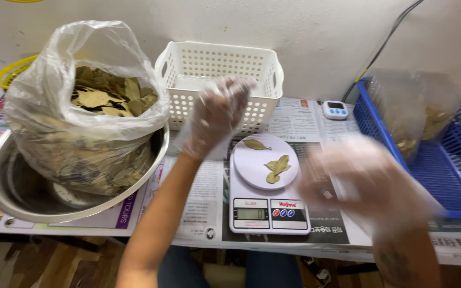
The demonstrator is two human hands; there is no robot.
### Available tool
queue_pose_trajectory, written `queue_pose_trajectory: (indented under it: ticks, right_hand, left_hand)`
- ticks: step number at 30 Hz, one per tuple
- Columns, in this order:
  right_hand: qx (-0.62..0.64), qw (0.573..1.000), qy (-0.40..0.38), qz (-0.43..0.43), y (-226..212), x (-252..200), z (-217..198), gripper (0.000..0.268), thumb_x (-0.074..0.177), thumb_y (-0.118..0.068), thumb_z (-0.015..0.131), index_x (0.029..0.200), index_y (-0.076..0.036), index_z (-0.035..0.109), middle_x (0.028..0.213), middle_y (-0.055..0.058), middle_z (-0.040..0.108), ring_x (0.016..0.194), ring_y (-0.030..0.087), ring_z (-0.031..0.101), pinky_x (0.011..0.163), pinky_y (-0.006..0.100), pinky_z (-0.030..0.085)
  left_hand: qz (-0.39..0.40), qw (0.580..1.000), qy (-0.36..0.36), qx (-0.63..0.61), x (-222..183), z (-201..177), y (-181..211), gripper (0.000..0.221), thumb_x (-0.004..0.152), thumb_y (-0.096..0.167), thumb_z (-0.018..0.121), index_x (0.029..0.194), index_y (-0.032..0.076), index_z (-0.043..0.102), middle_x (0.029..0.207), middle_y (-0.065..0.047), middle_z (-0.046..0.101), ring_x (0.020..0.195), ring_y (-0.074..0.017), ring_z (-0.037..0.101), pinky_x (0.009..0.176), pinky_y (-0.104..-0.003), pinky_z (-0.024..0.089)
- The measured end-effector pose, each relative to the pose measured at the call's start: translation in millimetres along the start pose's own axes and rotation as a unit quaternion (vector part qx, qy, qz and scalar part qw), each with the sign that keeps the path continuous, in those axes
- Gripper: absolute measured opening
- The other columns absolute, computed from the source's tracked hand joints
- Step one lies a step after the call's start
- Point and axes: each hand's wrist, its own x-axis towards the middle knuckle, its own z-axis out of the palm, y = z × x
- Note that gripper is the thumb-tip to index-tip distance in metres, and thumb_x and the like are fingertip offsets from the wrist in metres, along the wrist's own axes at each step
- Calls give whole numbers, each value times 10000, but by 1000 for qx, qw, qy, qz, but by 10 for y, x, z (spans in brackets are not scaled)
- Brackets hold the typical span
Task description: The person, wearing clear plastic gloves, takes dried bay leaves from a large plastic bag and places them onto a digital kitchen scale to weigh them, then carefully transfers the weighed leaves into small plastic bags.
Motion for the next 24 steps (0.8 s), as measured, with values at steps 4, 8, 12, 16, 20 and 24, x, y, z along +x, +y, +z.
queue_pose_trajectory:
  ticks: [4, 8, 12, 16, 20, 24]
  right_hand:
    - [-264, 900, 108, 330, 1305, 126, -154, 180, 981, -351, 683, 1038, -182, 709, 908, 3, 730, 810, 204, 690, 750, 343, 540]
    - [-387, 870, 30, 304, 3193, -134, -143, 150, 946, -346, 710, 961, -213, 644, 787, -27, 688, 809, 235, 734, 679, 393, 565]
    - [-335, 821, -149, 437, 4134, -467, 252, 266, 960, -216, 602, 1136, -72, 740, 994, 145, 757, 980, 280, 730, 889, 411, 563]
    - [-251, 835, -190, 451, 3966, -395, 261, 447, 886, -270, 626, 1179, 54, 720, 1163, 285, 708, 1117, 395, 670, 1003, 491, 500]
    - [-270, 837, -178, 441, 3646, -274, 244, 499, 884, -312, 675, 1176, 92, 691, 1202, 321, 680, 1194, 454, 634, 1112, 530, 422]
    - [-266, 791, -175, 523, 3724, -39, 244, 526, 815, -348, 750, 1117, 82, 735, 1171, 281, 716, 1175, 424, 660, 1029, 547, 494]
  left_hand:
    - [-258, 810, -212, -482, 213, 813, -24, 65, 969, 229, 646, 970, 179, 689, 820, -44, 686, 712, -160, 677, 563, -216, 515]
    - [-234, 784, -358, -450, 39, 1460, 300, 108, 883, 211, 702, 878, 104, 684, 810, -89, 677, 816, -261, 674, 669, -361, 524]
    - [-168, 740, -480, -440, 1, 1831, 294, 222, 862, 189, 677, 1044, 65, 708, 1031, -150, 694, 1035, -322, 651, 847, -457, 526]
    - [-88, 676, -594, -427, 121, 1762, 134, 388, 865, 178, 630, 1205, 20, 730, 1255, -201, 711, 1256, -364, 629, 1047, -524, 523]
    - [-112, 679, -569, -451, 191, 1468, 58, 341, 894, 217, 607, 1124, 7, 745, 1163, -197, 732, 1185, -355, 662, 1004, -500, 550]
    - [-165, 690, -525, -470, 157, 1613, 119, 330, 902, 259, 604, 1009, -3, 773, 1019, -204, 762, 1075, -372, 710, 908, -508, 595]
